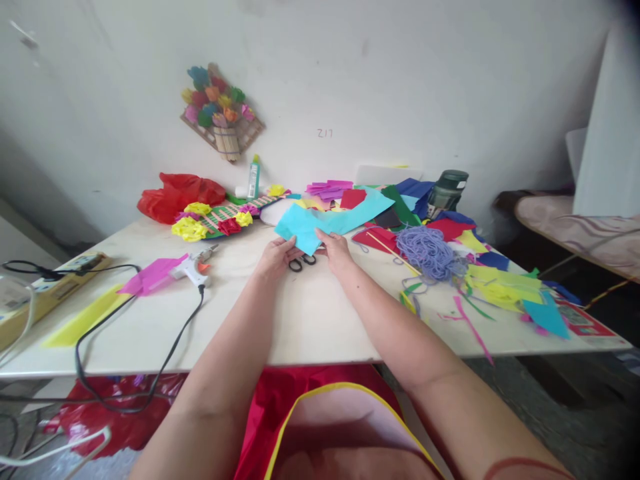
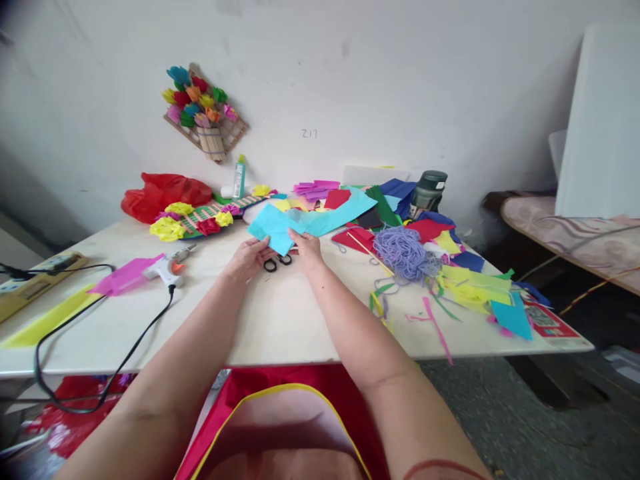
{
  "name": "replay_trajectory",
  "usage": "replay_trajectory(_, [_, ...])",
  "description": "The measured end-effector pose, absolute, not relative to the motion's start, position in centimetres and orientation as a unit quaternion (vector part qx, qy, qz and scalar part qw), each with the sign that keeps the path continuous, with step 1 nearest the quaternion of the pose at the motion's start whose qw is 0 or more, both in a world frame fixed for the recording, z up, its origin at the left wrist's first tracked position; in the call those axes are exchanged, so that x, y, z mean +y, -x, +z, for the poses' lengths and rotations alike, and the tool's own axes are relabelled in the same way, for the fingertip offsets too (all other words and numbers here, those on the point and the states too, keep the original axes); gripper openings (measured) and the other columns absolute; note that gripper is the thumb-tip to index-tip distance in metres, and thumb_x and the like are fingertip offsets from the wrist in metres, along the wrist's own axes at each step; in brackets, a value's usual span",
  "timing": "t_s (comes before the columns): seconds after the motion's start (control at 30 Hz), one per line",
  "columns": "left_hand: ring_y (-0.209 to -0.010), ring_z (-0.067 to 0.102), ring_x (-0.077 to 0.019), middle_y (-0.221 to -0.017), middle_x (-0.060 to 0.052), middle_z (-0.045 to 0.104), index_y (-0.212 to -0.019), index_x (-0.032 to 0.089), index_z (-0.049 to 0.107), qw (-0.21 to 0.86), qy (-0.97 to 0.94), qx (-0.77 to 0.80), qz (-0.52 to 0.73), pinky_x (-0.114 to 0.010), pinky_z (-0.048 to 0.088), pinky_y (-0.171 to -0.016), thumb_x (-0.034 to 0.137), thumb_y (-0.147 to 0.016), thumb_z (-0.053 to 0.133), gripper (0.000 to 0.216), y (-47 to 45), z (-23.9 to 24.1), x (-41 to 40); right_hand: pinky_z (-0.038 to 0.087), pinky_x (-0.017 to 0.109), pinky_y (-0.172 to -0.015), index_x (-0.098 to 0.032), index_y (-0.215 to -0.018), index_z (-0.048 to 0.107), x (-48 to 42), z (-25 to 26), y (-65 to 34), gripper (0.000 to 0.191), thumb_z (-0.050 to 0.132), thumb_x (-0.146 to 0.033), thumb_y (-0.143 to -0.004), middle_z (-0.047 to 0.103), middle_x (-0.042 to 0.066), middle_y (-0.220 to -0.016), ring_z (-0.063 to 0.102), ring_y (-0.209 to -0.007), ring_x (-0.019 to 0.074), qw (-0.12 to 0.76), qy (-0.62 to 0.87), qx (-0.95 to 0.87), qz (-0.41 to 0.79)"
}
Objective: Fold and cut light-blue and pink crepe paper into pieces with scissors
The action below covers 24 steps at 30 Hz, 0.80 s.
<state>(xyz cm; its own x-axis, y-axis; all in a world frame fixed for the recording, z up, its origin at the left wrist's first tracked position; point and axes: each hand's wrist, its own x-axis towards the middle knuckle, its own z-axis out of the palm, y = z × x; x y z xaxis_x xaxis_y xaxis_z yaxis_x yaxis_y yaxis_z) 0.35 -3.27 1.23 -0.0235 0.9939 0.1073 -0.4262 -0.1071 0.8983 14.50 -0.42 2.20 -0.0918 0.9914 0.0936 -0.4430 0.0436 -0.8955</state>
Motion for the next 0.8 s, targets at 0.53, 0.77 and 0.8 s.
replay_trajectory(0.53, [-0.053,0.063,-0.015,-0.065,-0.008,0.067,-0.076,0.01,0.062,0.523,-0.468,0.434,0.565,-0.024,0.052,-0.053,0.025,-0.057,0.076,0.028,-0.53,1.21,-3.55,0.043,0.018,-0.037,-0.013,-0.068,0.057,-0.31,1.92,-14.51,0.027,0.07,-0.033,-0.058,0.058,-0.001,-0.063,0.053,-0.052,0.0086,0.595,0.357,-0.412,0.59])
replay_trajectory(0.77, [-0.063,0.065,-0.0166,-0.073,-0.007,0.068,-0.086,0.011,0.063,0.534,-0.438,0.371,0.62,-0.027,0.052,-0.061,0.036,-0.063,0.071,0.035,-0.56,1.3,-3.38,0.044,0.019,-0.039,-0.013,-0.07,0.058,-0.36,1.83,-14.41,0.029,0.072,-0.035,-0.055,0.06,0.0,-0.067,0.054,-0.055,0.0093,0.593,0.352,-0.409,0.598])
replay_trajectory(0.8, [-0.064,0.065,-0.017,-0.073,-0.007,0.069,-0.087,0.011,0.063,0.53,-0.425,0.365,0.637,-0.027,0.052,-0.061,0.037,-0.063,0.071,0.035,-0.65,1.31,-3.32,0.044,0.019,-0.039,-0.013,-0.069,0.058,-0.39,1.8,-14.34,0.029,0.072,-0.035,-0.055,0.06,0.001,-0.068,0.054,-0.055,0.0095,0.594,0.352,-0.408,0.597])
